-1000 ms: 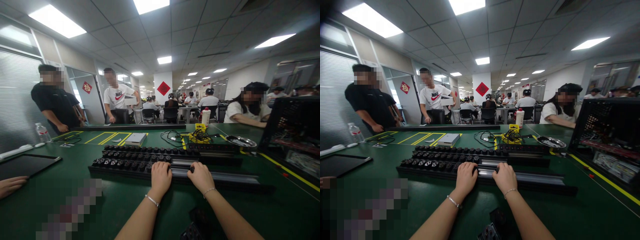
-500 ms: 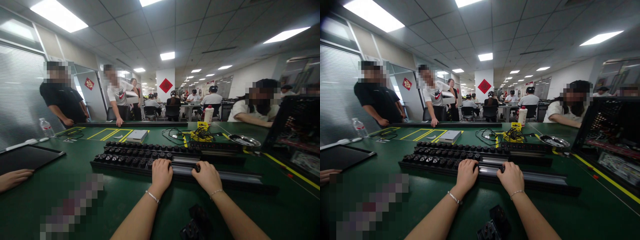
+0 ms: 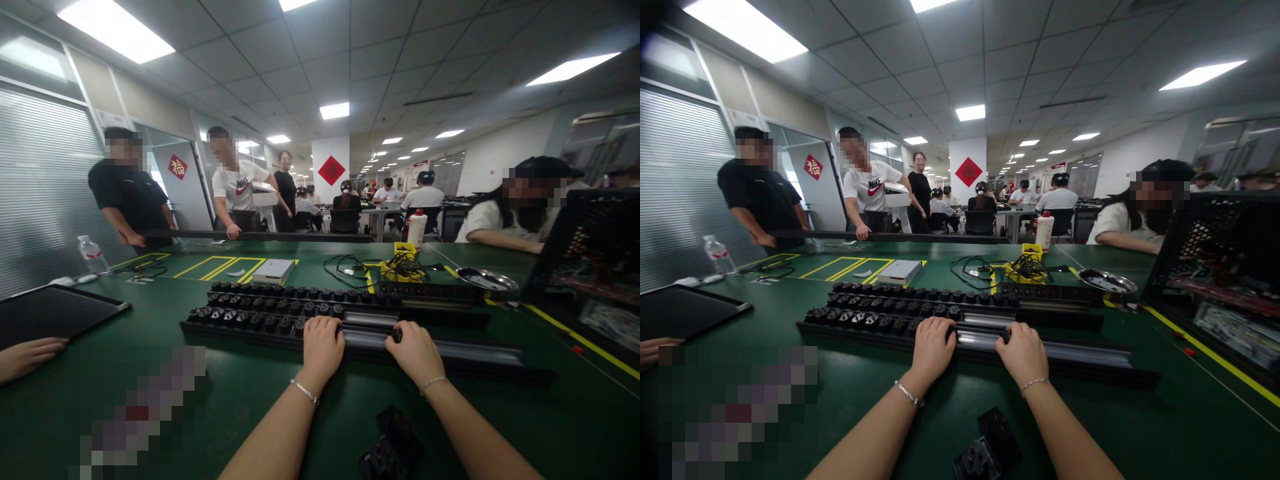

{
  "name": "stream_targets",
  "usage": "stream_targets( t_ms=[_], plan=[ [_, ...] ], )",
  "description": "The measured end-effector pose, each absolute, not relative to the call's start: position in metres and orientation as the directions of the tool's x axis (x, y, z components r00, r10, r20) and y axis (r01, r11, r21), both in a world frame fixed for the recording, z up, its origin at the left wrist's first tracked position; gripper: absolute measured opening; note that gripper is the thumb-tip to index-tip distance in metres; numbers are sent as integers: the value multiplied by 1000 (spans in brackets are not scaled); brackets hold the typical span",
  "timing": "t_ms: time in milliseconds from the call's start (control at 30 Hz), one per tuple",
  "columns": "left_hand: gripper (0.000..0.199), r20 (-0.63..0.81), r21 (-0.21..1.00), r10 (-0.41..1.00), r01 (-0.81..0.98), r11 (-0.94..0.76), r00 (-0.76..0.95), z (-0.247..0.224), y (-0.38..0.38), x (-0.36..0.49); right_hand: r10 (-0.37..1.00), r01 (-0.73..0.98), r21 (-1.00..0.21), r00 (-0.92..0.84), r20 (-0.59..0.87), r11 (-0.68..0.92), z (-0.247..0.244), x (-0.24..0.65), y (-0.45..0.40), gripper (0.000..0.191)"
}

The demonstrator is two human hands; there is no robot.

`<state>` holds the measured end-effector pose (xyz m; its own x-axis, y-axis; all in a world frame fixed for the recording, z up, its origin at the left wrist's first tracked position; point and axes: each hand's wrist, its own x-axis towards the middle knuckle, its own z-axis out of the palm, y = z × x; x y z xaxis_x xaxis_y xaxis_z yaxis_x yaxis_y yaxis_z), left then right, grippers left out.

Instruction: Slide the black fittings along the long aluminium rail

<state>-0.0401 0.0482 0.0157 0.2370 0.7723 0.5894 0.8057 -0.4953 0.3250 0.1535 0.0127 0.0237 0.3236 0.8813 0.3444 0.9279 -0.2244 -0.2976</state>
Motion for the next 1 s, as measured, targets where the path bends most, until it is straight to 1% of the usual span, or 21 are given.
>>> stream_targets(
  t_ms=[200,367,467,633,1000],
  plan=[
    [19,595,328,769,803,-497,233,16,47,-40,873,917,-278,370,319,-286,27,157,9,29],
    [19,594,327,770,805,-496,233,16,48,-40,872,912,-273,383,306,-305,29,162,7,31],
    [19,602,324,764,805,-497,230,15,48,-40,875,915,-264,378,303,-305,29,164,7,30],
    [19,607,320,761,805,-500,231,15,48,-40,885,917,-285,360,295,-278,29,167,7,32],
    [19,604,317,762,807,-498,232,16,47,-40,872,907,-293,388,299,-303,26,176,7,33]
  ],
)
